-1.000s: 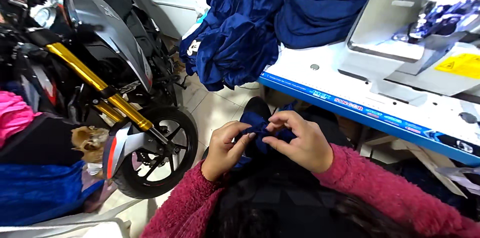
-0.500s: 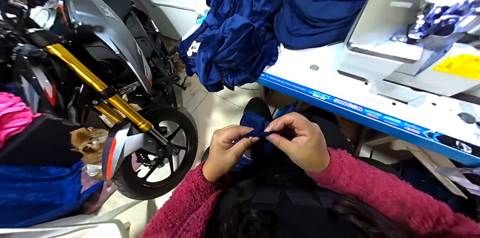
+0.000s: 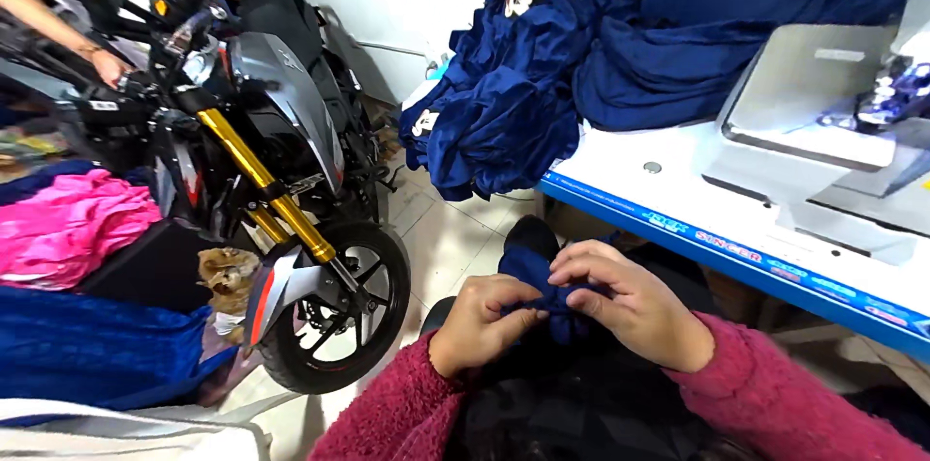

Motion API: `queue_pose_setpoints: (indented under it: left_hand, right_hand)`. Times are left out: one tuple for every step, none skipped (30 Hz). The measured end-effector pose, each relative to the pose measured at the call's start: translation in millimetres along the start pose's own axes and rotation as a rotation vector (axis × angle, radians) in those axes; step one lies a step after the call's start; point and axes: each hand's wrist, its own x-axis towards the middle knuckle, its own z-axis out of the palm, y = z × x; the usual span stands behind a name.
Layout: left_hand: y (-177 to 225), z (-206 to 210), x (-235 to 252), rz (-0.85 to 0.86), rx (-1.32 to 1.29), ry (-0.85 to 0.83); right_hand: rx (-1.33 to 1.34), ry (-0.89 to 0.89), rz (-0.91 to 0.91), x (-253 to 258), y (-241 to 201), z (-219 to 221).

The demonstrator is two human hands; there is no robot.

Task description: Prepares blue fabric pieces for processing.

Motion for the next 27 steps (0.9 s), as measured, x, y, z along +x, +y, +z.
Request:
queue_pose_setpoints:
  left_hand:
    - [0,0,0,-0.002,0.0,-0.021]
    - [0,0,1,-0.001,-0.002,-0.044]
    - [1,0,2,0.004,-0.001,-0.064]
    - [1,-1,3,0.013,0.001,-0.079]
    - [0,-2,3,0.021,0.001,-0.092]
    - [1,-3,4,0.025,0.002,-0.105]
    - [0,-4,4,0.027,0.002,-0.115]
    - [0,-4,3,0.025,0.0,-0.122]
    - [0,-5,3,0.023,-0.002,-0.128]
    - [0,-5,3,0.024,-0.002,-0.134]
    - [0,-5,4,0.027,0.0,-0.141]
    - [-1,-5,4,0.033,0.003,-0.148]
    - [-1,-5,4,0.04,0.008,-0.155]
    - [0,-6,4,0.047,0.018,-0.159]
    - [1,-7,5,0.056,0.031,-0.158]
    - [2,-8,5,0.065,0.046,-0.157]
    - [2,-9,5,0.075,0.063,-0.154]
    - [3,-11,6,0.085,0.077,-0.15]
    - [3,-11,6,0.095,0.088,-0.147]
    - [3,-11,6,0.102,0.095,-0.142]
    - [3,-11,5,0.104,0.102,-0.138]
    - [3,-11,5,0.102,0.106,-0.136]
    - [3,-11,5,0.098,0.108,-0.133]
    - [3,-11,4,0.095,0.11,-0.132]
    - [2,-11,4,0.091,0.109,-0.13]
    - [2,-10,4,0.086,0.106,-0.126]
    - [2,-10,4,0.081,0.102,-0.122]
  right_hand:
    - [-0.009,-0.024,0.005,2,3,-2]
    - [-0.008,-0.06,0.005,4,6,-4]
    - [0.014,-0.108,0.005,5,10,-5]
    - [0.043,-0.154,0.005,6,14,-5]
    - [0.066,-0.191,0.007,6,17,-6]
    - [0.078,-0.209,0.007,6,19,-6]
    - [0.076,-0.216,0.004,5,20,-6]
    - [0.07,-0.221,-0.002,4,20,-7]
    - [0.058,-0.22,-0.007,3,20,-7]
    - [0.035,-0.212,-0.017,2,19,-8]
    - [0.006,-0.204,-0.038,0,18,-8]
    - [-0.026,-0.2,-0.063,-1,17,-8]
    - [-0.05,-0.194,-0.086,-3,16,-8]
    - [-0.065,-0.186,-0.102,-4,15,-8]
    - [-0.069,-0.177,-0.11,-5,15,-7]
    - [-0.064,-0.169,-0.109,-6,15,-7]
    - [-0.05,-0.155,-0.111,-8,16,-6]
    - [-0.027,-0.141,-0.117,-9,17,-5]
    - [-0.003,-0.13,-0.13,-10,17,-4]
    - [0.013,-0.119,-0.147,-11,18,-4]
    - [0.016,-0.109,-0.166,-12,19,-3]
    - [0.014,-0.102,-0.185,-13,19,-2]
    - [0.014,-0.098,-0.2,-14,20,-1]
    - [0.019,-0.093,-0.213,-14,20,-1]
    - [0.021,-0.087,-0.221,-15,21,-1]
    - [0.021,-0.081,-0.224,-16,21,0]
    - [0.021,-0.074,-0.223,-16,21,1]
